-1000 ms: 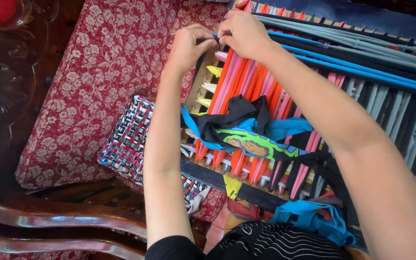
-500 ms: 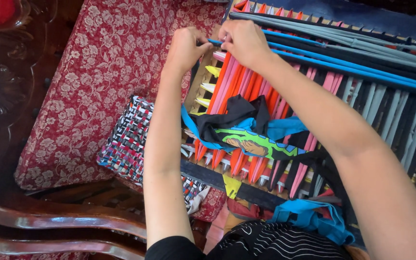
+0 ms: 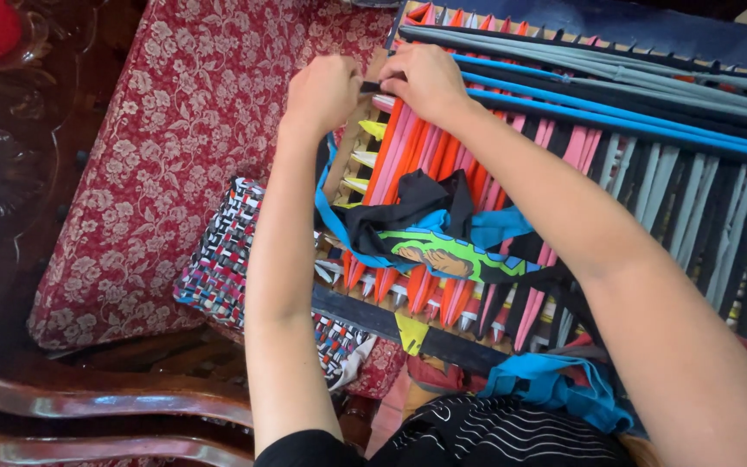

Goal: Weaving fabric strips through a wooden frame to create a rug

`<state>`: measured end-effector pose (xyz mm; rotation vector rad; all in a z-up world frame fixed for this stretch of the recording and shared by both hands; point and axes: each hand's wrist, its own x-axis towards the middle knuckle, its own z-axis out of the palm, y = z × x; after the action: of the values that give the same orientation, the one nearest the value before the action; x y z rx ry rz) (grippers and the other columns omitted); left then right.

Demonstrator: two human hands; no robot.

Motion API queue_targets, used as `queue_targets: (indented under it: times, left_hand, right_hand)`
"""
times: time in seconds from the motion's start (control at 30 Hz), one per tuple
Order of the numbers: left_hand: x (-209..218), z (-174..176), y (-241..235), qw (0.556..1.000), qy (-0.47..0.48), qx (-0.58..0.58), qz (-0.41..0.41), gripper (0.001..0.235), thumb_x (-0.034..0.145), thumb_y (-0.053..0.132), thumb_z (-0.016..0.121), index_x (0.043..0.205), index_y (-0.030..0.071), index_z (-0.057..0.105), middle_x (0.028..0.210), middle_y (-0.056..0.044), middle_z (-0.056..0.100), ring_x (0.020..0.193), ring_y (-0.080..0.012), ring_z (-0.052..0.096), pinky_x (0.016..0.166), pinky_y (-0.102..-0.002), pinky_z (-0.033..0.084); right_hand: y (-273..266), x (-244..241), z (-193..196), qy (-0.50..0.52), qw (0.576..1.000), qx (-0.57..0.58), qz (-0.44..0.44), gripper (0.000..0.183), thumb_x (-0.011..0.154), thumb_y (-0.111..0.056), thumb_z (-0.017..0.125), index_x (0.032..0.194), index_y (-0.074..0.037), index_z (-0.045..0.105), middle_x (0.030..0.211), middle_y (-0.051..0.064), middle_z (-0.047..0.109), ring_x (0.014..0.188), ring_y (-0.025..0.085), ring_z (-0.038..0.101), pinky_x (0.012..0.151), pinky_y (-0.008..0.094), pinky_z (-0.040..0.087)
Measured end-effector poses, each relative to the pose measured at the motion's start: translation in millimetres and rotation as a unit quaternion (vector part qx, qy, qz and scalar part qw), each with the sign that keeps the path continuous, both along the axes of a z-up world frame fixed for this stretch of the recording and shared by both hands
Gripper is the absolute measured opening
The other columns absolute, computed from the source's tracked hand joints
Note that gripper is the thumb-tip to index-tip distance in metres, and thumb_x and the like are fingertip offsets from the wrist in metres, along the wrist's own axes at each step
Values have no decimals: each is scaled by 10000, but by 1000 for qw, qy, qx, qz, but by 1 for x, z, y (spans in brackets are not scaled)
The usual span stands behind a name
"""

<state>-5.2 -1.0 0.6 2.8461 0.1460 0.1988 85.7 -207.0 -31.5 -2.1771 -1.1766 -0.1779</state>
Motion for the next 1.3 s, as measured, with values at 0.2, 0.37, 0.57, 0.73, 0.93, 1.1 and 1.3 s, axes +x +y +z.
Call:
queue_targets:
  times: [0.2, 0.37, 0.57, 0.73, 0.93, 1.1, 1.3]
  left_hand:
    - [9, -1, -30, 999, 12, 8, 46, 342, 1038, 334, 805, 912, 31, 902, 821, -193, 811, 647, -377, 774, 656, -511, 652]
    - [1, -7, -65, 995, -33, 15, 92, 286, 978, 256, 739, 1014, 2, 865, 973, -264, 847, 825, -494, 813, 732, -557, 646]
    - [-31, -9, -106, 993, -43, -16, 111, 448, 1005, 159, 605, 1418, 21, 711, 1067, -258, 838, 796, -521, 800, 668, -628, 609]
    - [-39, -50, -132, 981, -57, 139, 121, 201, 961, 140, 650, 1073, 64, 798, 897, -194, 839, 708, -438, 758, 857, -636, 486]
    - [-64, -33, -162, 971, -125, 181, 97, 215, 988, 125, 618, 865, 82, 789, 731, -146, 787, 665, -378, 683, 928, -646, 422]
    - [-127, 17, -122, 904, 55, 402, 135, 581, 1113, 346, 576, 1630, 83, 565, 662, -33, 665, 692, -282, 667, 1007, -582, 428]
    - [-213, 102, -35, 868, 149, 378, 285, 351, 1040, 207, 755, 1293, -14, 859, 1104, -196, 761, 924, -273, 611, 1094, -580, 300]
  right_hand:
    - [1, 3, -4, 8, 1000, 22, 12, 158, 980, -68, 842, 1097, -122, 933, 1026, 43, 847, 862, 307, 744, 836, 452, 607]
    - [-1, 9, -12, -12, 997, 66, 42, 115, 877, -45, 846, 987, -75, 857, 950, 112, 784, 788, 378, 685, 744, 491, 563]
    - [-3, 28, -13, 42, 996, 40, 74, 171, 977, -80, 789, 1077, -84, 926, 1039, 47, 893, 821, 315, 782, 832, 440, 625]
    - [-16, 21, -15, 37, 999, 2, 16, 202, 1032, -187, 817, 909, -28, 826, 837, 175, 759, 697, 395, 703, 742, 505, 611]
    - [0, 17, -30, 136, 975, -168, -48, 601, 963, -604, 934, 880, -12, 874, 837, 216, 772, 724, 448, 691, 782, 525, 615]
    - [-15, -4, 13, 275, 943, -184, -43, 286, 1117, -218, 823, 892, -52, 881, 710, 80, 812, 514, 187, 735, 644, 312, 638]
    - [-18, -9, 17, 324, 937, -127, -33, 269, 1070, -147, 790, 848, -14, 866, 690, 69, 793, 487, 148, 706, 544, 264, 605]
